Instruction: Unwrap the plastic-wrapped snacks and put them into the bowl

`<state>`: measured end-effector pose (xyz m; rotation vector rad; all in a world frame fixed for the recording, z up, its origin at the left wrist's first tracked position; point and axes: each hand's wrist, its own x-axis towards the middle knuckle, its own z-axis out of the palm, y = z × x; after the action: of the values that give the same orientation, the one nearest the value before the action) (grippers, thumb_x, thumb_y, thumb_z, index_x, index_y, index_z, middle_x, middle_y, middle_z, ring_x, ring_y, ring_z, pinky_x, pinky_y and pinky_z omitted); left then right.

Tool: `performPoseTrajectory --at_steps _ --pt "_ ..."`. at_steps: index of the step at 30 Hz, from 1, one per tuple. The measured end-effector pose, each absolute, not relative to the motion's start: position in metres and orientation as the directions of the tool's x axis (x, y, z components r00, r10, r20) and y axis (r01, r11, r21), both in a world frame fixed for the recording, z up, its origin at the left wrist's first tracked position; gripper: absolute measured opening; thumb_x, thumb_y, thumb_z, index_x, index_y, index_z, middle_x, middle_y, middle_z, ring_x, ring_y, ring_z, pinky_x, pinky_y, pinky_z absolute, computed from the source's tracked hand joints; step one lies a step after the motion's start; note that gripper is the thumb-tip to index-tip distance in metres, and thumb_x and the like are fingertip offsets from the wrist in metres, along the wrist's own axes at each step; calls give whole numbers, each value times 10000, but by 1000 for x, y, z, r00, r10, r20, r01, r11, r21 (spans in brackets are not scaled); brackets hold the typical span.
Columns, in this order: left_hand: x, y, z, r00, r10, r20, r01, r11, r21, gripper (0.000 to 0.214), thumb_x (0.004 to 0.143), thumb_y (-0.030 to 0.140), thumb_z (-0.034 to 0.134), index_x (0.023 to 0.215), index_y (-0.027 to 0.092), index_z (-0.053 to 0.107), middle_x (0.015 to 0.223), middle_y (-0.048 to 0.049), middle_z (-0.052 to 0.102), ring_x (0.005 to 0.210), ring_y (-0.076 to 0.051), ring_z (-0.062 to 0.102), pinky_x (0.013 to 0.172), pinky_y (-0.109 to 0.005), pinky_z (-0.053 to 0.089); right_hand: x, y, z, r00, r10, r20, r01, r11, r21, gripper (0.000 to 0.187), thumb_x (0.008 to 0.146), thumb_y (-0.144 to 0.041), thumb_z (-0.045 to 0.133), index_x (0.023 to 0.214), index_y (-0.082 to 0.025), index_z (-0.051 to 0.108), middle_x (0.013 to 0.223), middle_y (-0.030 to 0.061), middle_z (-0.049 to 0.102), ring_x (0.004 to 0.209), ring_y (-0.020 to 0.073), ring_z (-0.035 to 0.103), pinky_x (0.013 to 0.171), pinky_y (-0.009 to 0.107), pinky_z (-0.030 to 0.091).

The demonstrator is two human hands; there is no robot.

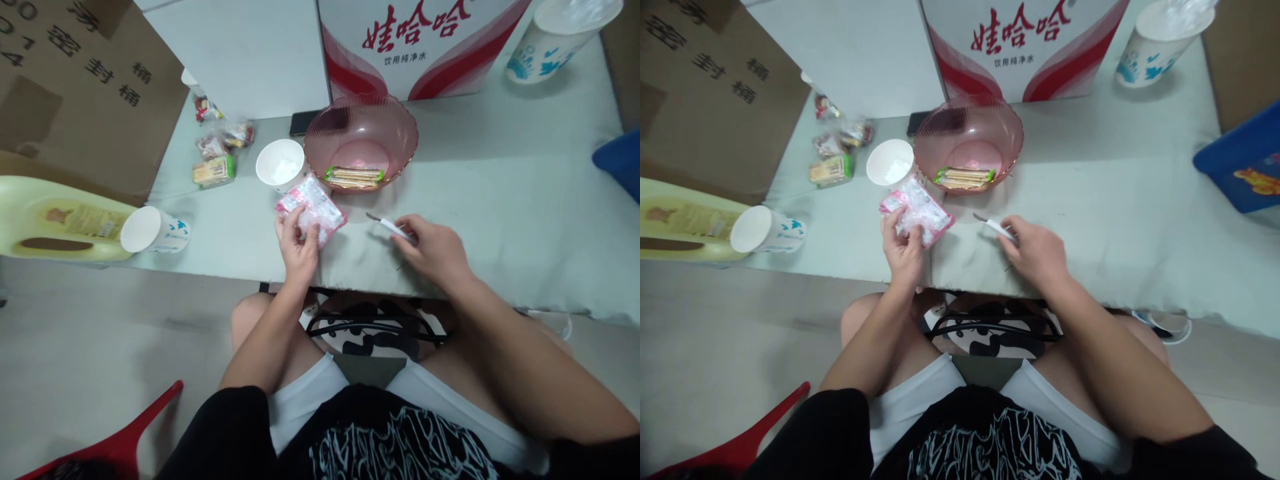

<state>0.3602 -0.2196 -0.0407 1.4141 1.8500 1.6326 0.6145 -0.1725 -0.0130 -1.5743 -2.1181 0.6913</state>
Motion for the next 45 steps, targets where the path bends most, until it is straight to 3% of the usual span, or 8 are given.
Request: performPoseTrajectory --at_steps 4,8,17,20,25,32,38,45 --pt "386 -219 -52 -398 863 310 399 -142 906 838 879 557 686 1544 340 224 1468 -137 460 1258 -231 589 1017 -380 527 624 -162 -15 -264 931 253 823 354 -444 187 879 -276 581 1005 -228 711 1031 139 724 936 332 643 757 455 490" --pt "388 -231 -44 -258 946 199 366 -95 926 958 880 567 657 1580 348 41 1255 -99 634 790 -142 686 775 -317 582 615 -171 -12 -460 779 427 589 627 -509 368 861 -202 577 1222 -226 646 1220 144 674 1128 335 618 962 512 496" --pt "350 -228 -11 -111 973 203 564 -107 819 452 808 478 686 1155 188 675 1221 -122 645 1072 -226 641 806 -318 577 604 -174 -18 -498 766 408 417 623 -661 127 869 -164 537 898 -243 632 875 50 708 814 221 660 746 366 518" --pt "353 -226 -8 5 998 70 556 -61 829 239 813 354 672 973 185 726 993 -70 719 883 -186 673 754 -300 560 613 -167 -15 -323 881 347 486 469 -737 128 837 -161 547 892 -245 627 833 26 685 740 190 640 705 336 516" --pt "347 -226 -7 -296 951 83 469 70 880 220 893 334 574 957 173 710 948 -73 747 879 -184 702 779 -311 572 631 -158 -7 -4 930 367 623 290 -727 324 767 -115 517 1049 -224 633 1044 100 658 909 244 668 723 385 550" --pt "346 -231 3 217 974 60 531 -169 830 227 832 406 731 954 214 739 1233 -104 690 1139 -237 670 1038 -408 512 616 -176 -1 -563 712 420 584 702 -408 328 845 -209 591 1162 -265 654 1149 87 718 1257 332 574 1107 570 380" --pt "350 -225 -6 -209 977 -34 312 99 945 318 953 528 551 915 213 561 954 -63 720 875 -168 697 719 -281 571 614 -193 10 -871 459 176 373 850 -371 242 956 -244 452 921 -253 690 793 35 713 784 207 637 766 362 464" --pt "359 -226 -5 -193 920 -341 32 353 935 311 990 573 472 981 270 404 850 -16 698 620 -126 672 513 -223 523 602 -207 9 -668 732 134 667 669 -329 276 971 -401 477 1038 -213 669 956 88 732 767 237 648 592 329 390"
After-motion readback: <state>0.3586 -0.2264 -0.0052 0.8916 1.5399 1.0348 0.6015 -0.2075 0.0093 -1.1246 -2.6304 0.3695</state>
